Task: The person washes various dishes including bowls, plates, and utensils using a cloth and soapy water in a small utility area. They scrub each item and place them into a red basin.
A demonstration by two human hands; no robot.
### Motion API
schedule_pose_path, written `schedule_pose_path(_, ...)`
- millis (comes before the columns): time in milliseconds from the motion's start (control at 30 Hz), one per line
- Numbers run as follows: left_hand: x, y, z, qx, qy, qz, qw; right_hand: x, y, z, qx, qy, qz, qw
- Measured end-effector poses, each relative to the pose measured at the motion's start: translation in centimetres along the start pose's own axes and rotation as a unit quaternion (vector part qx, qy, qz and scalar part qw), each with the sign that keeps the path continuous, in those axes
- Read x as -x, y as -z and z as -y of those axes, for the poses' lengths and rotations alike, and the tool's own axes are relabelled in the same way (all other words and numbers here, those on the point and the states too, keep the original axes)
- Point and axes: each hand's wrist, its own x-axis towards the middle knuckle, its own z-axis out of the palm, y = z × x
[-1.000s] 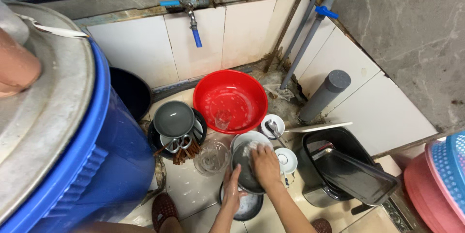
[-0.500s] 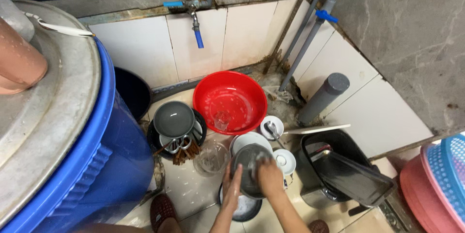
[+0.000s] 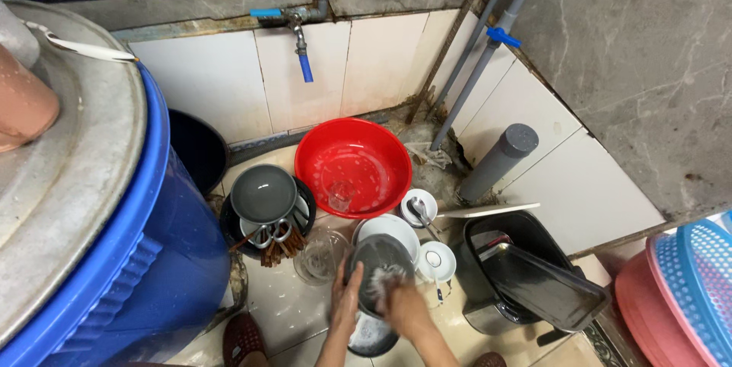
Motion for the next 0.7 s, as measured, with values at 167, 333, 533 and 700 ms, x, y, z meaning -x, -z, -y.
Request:
schedule_pose_path(167, 1.1, -1.4, 0.7, 0.072, 0.089, -0.006, 0.993, -0.5, -2.9, 2.2, -0.311, 0.032, -0.194, 0.93)
schedule_pose_path(333, 1.8, -1.1, 0.3, 0.032, 0.107, -0.004, 0.994, -3.4, -0.3, -1.6, 0.064, -0.007, -0.133, 0.989)
schedule_pose_path(533, 0.3, -0.9, 1.2, 0.009, 0.091, -0.032, 0.995, 1.3, -2.4, 0.4, -0.231, 0.059, -0.081, 0.968)
schedule_pose_path(700, 2.0, -2.5, 2.5, 0.013, 0.183, -0.021, 0.983, -2.0, -0.2, 1.3, -0.109, -0.012, -0.211, 0.971)
